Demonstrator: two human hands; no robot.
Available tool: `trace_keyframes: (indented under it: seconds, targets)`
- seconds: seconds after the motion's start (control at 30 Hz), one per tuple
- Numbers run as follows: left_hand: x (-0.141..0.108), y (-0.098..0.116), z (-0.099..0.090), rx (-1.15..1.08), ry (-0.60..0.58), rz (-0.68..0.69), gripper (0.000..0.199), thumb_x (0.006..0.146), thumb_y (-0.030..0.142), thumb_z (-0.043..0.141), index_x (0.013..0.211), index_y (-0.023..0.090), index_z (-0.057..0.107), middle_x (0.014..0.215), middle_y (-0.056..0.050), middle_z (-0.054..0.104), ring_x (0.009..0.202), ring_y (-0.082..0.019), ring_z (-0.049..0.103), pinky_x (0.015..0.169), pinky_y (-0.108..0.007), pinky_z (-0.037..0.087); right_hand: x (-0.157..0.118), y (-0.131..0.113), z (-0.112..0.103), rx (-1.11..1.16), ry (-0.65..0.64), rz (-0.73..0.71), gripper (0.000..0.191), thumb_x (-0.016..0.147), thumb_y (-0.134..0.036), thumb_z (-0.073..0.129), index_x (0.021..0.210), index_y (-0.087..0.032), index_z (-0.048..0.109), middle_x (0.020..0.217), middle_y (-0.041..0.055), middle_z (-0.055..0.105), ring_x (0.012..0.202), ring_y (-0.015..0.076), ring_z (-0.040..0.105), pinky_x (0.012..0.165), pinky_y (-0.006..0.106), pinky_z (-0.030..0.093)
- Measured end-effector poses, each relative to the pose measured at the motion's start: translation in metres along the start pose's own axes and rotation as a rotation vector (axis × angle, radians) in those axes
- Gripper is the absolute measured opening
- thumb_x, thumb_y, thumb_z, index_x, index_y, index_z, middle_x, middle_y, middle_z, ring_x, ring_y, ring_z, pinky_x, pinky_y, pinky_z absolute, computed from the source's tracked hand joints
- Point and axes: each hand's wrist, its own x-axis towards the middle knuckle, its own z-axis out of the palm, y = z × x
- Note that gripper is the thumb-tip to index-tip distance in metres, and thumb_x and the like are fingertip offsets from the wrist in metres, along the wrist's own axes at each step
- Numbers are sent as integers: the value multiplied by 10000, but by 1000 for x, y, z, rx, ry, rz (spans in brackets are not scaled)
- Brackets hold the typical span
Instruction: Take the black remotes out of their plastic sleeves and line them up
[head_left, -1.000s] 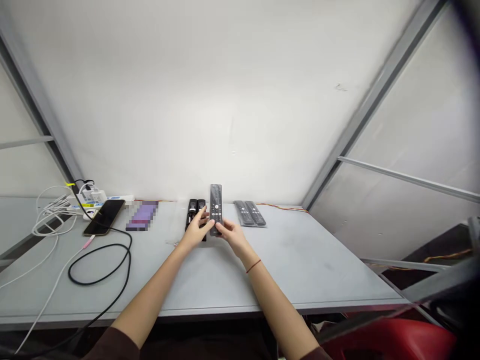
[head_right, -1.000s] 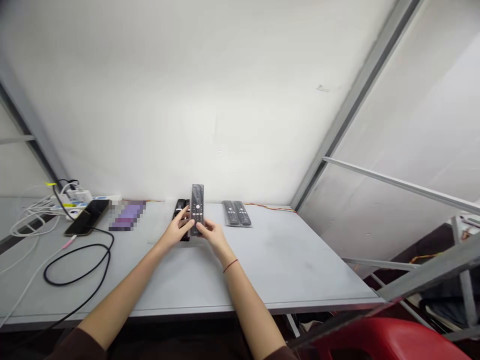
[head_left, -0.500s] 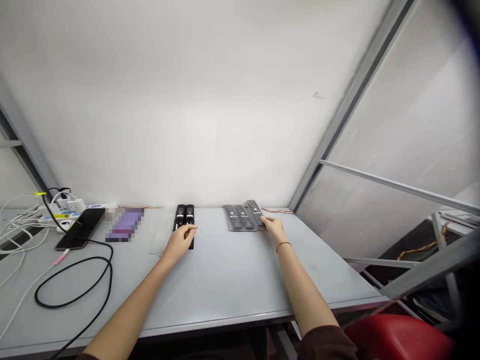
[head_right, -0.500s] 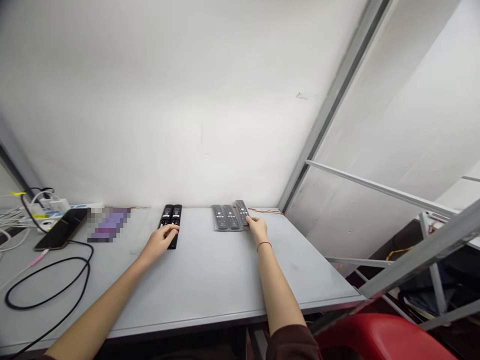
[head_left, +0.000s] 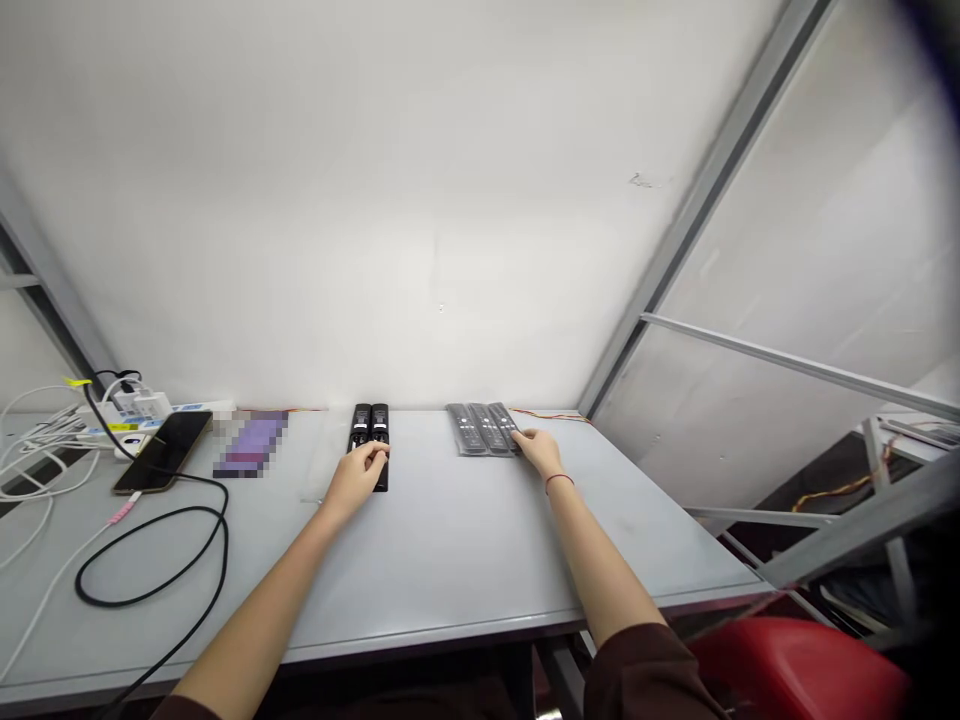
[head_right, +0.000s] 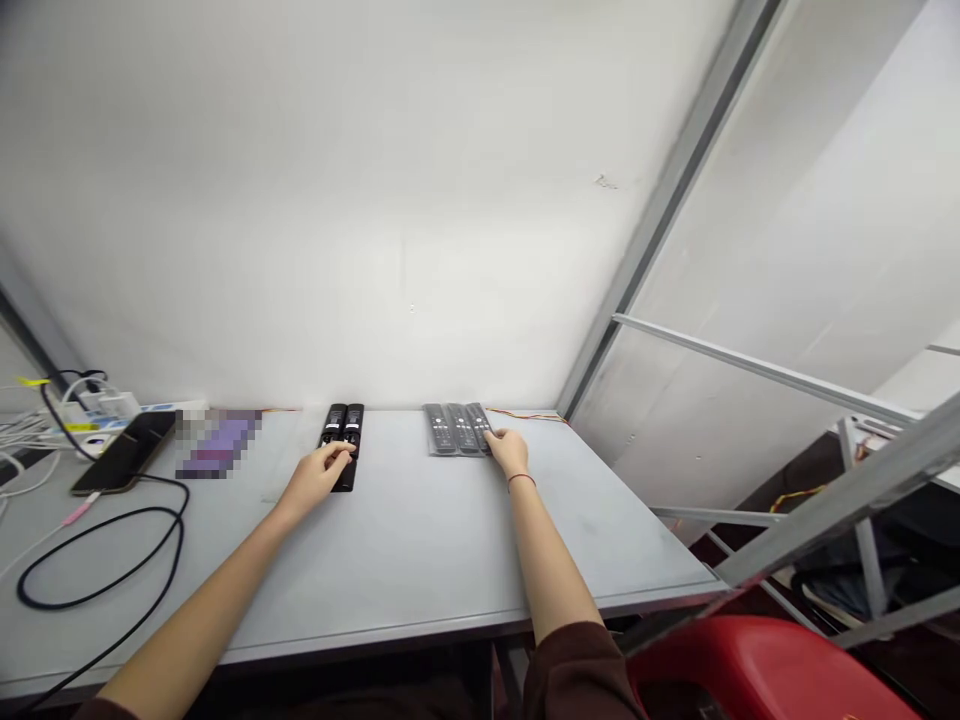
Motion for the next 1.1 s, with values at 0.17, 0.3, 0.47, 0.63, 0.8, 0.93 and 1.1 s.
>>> trace_keyframes:
  seconds: [0.17, 0.3, 0.47, 0.63, 0.8, 0.93, 1.1]
  targets:
    - [5, 4, -12, 40, 99, -32, 170, 754, 261, 547, 840, 246, 693, 774, -15, 675, 693, -178, 576, 737, -259, 433, -21, -25, 6, -132, 192, -38, 425, 791, -318, 531, 1137, -81, 598, 1190, 225, 543, 1155, 353, 436, 941, 459, 311]
    - [11, -2, -21, 48, 141, -64, 194, 766, 262, 531, 877, 237, 688, 774, -19, 680, 715, -182, 593, 746, -268, 438, -73, -66, 36, -121, -19, -501, 350, 834, -324, 491, 1087, -108, 598, 1025, 148, 606, 1010, 267, 517, 917, 383, 348]
    - [14, -7, -28, 249, 113, -43, 276, 828, 255, 430, 970, 205, 661, 916, -45, 695, 835, -196, 617, 815, -305, 445, -140, -121, 78, -57, -561, -909, 732, 726, -527, 629, 1323, -169, 403, 1042, 116, 588, 944, 245, 544, 802, 330, 410]
    - [16, -10, -28, 429, 109, 25, 306, 854, 221, 378, 993, 208, 650, 1040, -56, 673, 952, -197, 597, 874, -305, 419, -150, -146, 94, -201, -538, -846, 545, 708, -480, 664, 1113, -137, 536, 1017, 138, 584, 919, 266, 562, 732, 321, 411]
    - [18, -3, -13, 721, 16, 50, 329, 873, 255, 362, 1016, 204, 655, 1039, -100, 658, 1005, -251, 562, 863, -363, 389, -150, -138, 82, -221, -512, -828, 536, 615, -532, 716, 954, -151, 549, 918, 109, 602, 843, 257, 575, 689, 323, 424]
    - [15, 12, 11, 852, -42, -3, 416, 869, 385, 377, 926, 114, 687, 983, -204, 645, 993, -344, 546, 837, -449, 368, -169, -125, 65, -251, -503, -850, 588, 593, -587, 701, 947, -142, 552, 915, 120, 609, 825, 271, 576, 678, 351, 438]
    - [14, 26, 37, 801, -98, -83, 346, 742, 400, 570, 835, 90, 690, 977, -249, 629, 1021, -400, 528, 860, -481, 335, -196, -114, 48, -302, -446, -878, 618, 623, -540, 702, 1053, -130, 534, 994, 154, 618, 882, 301, 571, 711, 386, 451]
